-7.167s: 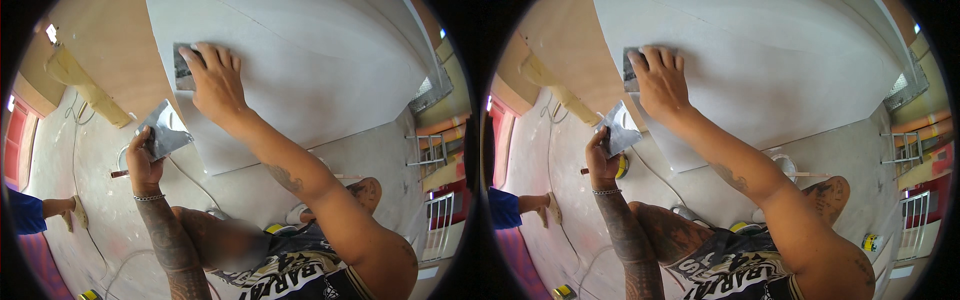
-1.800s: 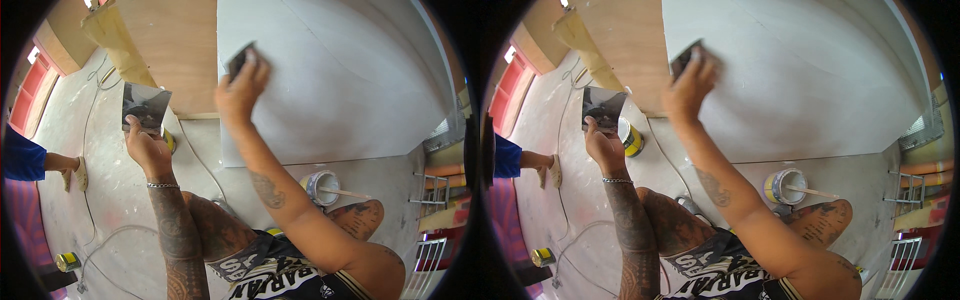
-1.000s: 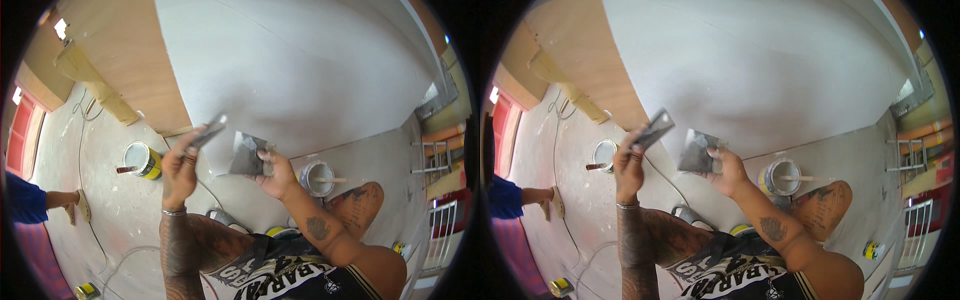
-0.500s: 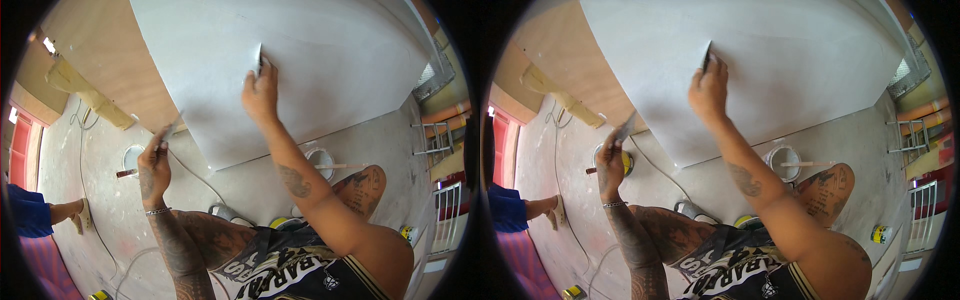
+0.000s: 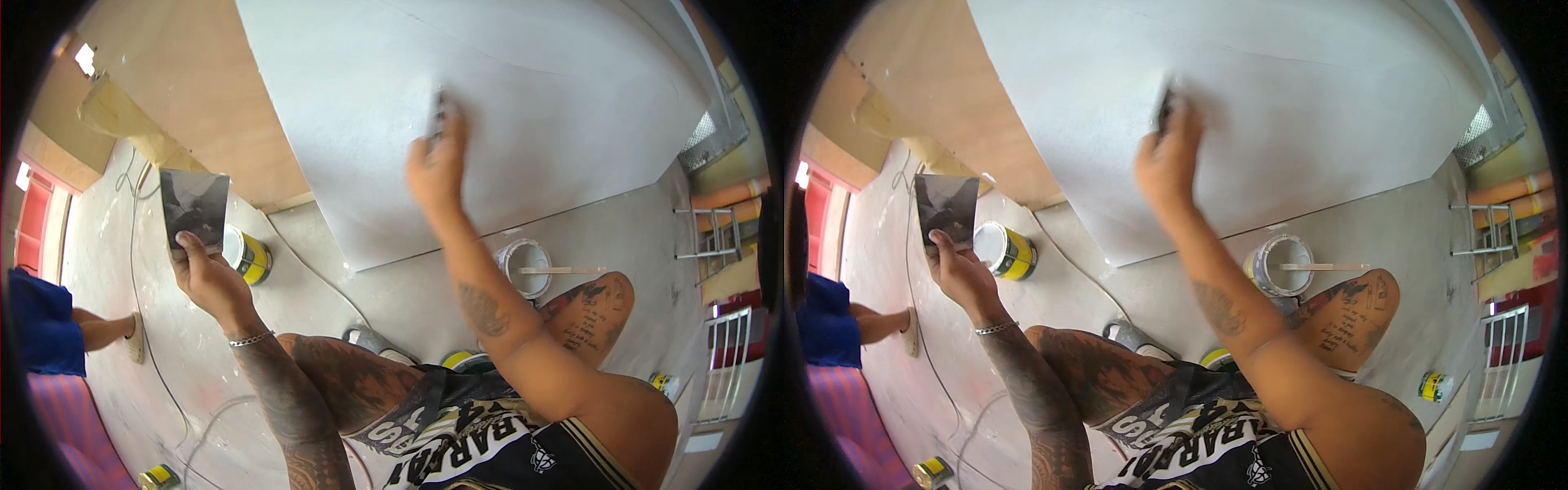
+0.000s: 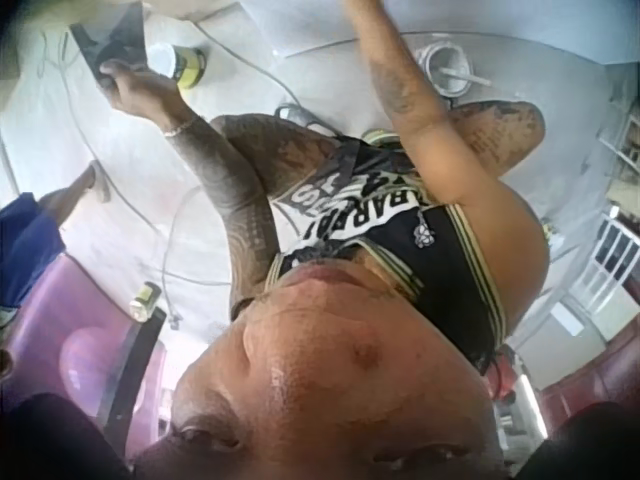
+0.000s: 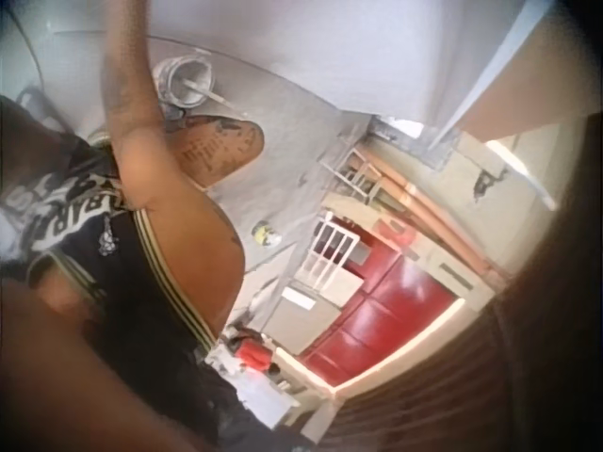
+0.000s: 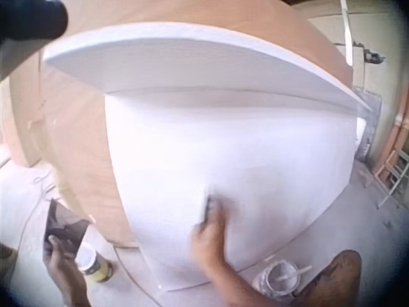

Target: Sanding the surface of a white wooden board and applying putty filler with a putty knife.

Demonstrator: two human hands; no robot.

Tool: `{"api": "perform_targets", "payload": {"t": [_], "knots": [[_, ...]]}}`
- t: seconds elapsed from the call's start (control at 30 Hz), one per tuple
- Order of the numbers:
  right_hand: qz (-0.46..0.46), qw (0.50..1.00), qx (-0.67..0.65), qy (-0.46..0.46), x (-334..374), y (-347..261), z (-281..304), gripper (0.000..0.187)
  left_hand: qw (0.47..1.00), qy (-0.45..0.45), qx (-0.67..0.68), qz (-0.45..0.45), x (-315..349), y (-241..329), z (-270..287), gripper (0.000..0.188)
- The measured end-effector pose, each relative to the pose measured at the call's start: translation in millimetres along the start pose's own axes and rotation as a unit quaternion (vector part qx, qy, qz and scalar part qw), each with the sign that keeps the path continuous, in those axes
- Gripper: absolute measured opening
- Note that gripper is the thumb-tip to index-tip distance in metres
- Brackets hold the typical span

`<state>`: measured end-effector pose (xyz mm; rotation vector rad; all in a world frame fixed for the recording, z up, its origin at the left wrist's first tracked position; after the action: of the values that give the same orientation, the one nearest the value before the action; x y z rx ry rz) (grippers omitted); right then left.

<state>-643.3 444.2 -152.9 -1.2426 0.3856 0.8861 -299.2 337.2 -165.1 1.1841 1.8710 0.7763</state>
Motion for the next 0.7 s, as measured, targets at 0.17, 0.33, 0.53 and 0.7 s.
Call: {"api": "perform_targets", "payload": {"t": [0.17,0.33,0.53,0.7], "knots": [[-0.003,0.999,0.006,0.033,-31.9,-0.2,-13.2,0.048,0.987,0.023,0.152,0.035,-3.3,-4.1,5.0,0.028],[0.077,0.995,0.030,0.052,-2.1,-91.9,-72.0,0.058,0.983,0.027,0.176,0.034,-6.2,0.2,10.5,0.029],[0.096,0.987,0.011,-0.131,37.2,-141.1,-120.6,0.068,0.978,0.054,0.198,0.043,-10.0,-5.5,13.3,0.031],[0.130,0.943,-0.184,-0.244,73.5,-136.8,-85.8,0.058,0.962,0.049,0.215,0.159,-22.4,-33.7,46.0,0.031]]}}
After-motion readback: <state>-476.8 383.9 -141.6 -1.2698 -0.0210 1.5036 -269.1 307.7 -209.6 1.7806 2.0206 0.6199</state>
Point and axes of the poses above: each hand's wrist, its own x-axis away from the middle knuckle, its own z-axis out of the back of the hand, y = z × x, the point moved 8 cm from there along -x, towards the middle knuckle, and after that the axes turned 10 degrees about x, right-handed, at the moved point
